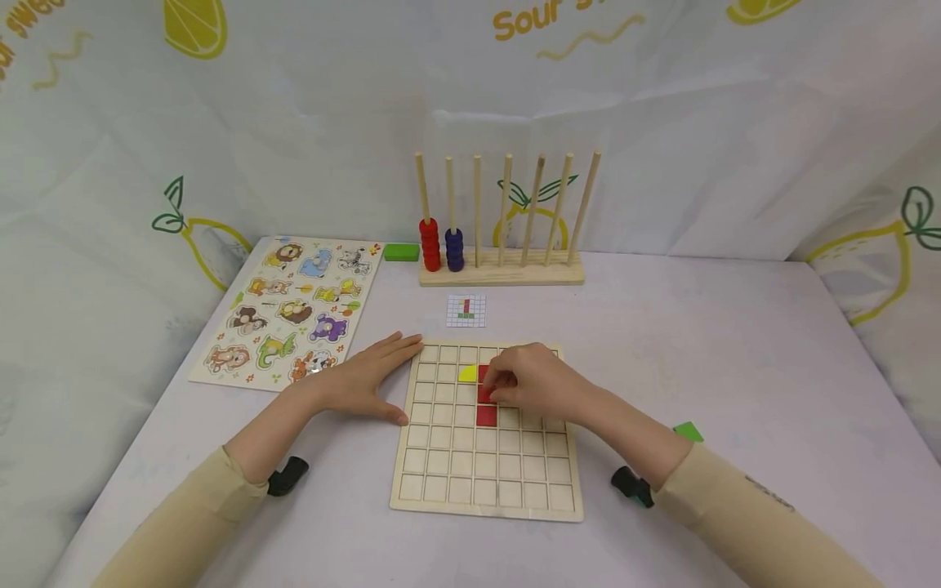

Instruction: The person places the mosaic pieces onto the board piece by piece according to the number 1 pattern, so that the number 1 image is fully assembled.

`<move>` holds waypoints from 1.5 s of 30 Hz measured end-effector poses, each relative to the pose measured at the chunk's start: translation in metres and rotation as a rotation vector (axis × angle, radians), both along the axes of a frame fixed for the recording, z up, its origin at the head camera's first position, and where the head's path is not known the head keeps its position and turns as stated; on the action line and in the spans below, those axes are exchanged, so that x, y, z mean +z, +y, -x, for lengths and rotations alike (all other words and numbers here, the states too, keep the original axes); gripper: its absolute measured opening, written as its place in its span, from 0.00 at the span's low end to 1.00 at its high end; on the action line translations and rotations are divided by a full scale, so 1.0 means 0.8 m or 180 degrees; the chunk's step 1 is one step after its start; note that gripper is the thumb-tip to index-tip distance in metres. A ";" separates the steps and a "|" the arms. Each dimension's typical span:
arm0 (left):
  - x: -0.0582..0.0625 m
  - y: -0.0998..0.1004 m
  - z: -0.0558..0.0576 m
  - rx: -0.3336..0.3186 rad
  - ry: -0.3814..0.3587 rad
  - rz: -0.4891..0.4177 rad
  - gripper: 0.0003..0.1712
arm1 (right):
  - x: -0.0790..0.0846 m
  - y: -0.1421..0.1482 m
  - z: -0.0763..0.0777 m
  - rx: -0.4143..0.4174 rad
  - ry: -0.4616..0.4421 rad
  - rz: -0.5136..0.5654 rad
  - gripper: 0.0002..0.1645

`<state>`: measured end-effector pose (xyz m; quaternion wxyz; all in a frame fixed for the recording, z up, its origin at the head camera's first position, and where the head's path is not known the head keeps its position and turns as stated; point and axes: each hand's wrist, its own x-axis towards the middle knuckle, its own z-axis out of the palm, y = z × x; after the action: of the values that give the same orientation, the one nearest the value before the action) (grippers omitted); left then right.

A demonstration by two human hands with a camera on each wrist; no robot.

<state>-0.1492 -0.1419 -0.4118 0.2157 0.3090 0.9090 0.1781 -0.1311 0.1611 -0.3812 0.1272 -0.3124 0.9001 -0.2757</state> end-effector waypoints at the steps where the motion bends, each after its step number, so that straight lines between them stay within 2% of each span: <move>1: 0.000 0.000 0.000 0.0002 0.0000 -0.0002 0.64 | 0.002 0.002 0.001 -0.0033 0.0000 0.0004 0.05; 8: -0.002 0.000 -0.001 0.0013 -0.0002 -0.0022 0.63 | 0.010 0.023 0.009 -0.0134 0.0089 -0.0023 0.04; 17: -0.002 -0.001 -0.002 0.0030 -0.0002 -0.0009 0.64 | 0.022 0.061 0.011 -0.0274 -0.0062 -0.0059 0.05; 23: -0.002 -0.002 -0.002 0.0022 0.0003 -0.0013 0.64 | 0.023 0.088 0.011 -0.0392 0.0019 -0.0105 0.05; 28: -0.001 -0.003 -0.003 0.0021 -0.0007 -0.0027 0.64 | 0.024 0.108 0.010 -0.0507 -0.0044 -0.0202 0.07; 35: -0.002 -0.002 -0.002 0.0053 -0.0035 0.0033 0.64 | 0.026 0.135 0.007 -0.0483 -0.0192 -0.0242 0.08; 45: -0.001 0.000 -0.001 0.0035 -0.0019 0.0024 0.64 | 0.020 0.169 -0.001 -0.0281 -0.0366 -0.0232 0.11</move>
<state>-0.1484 -0.1423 -0.4127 0.2187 0.3027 0.9107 0.1768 -0.1301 0.2959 -0.3648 0.1777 -0.2512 0.9137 -0.2656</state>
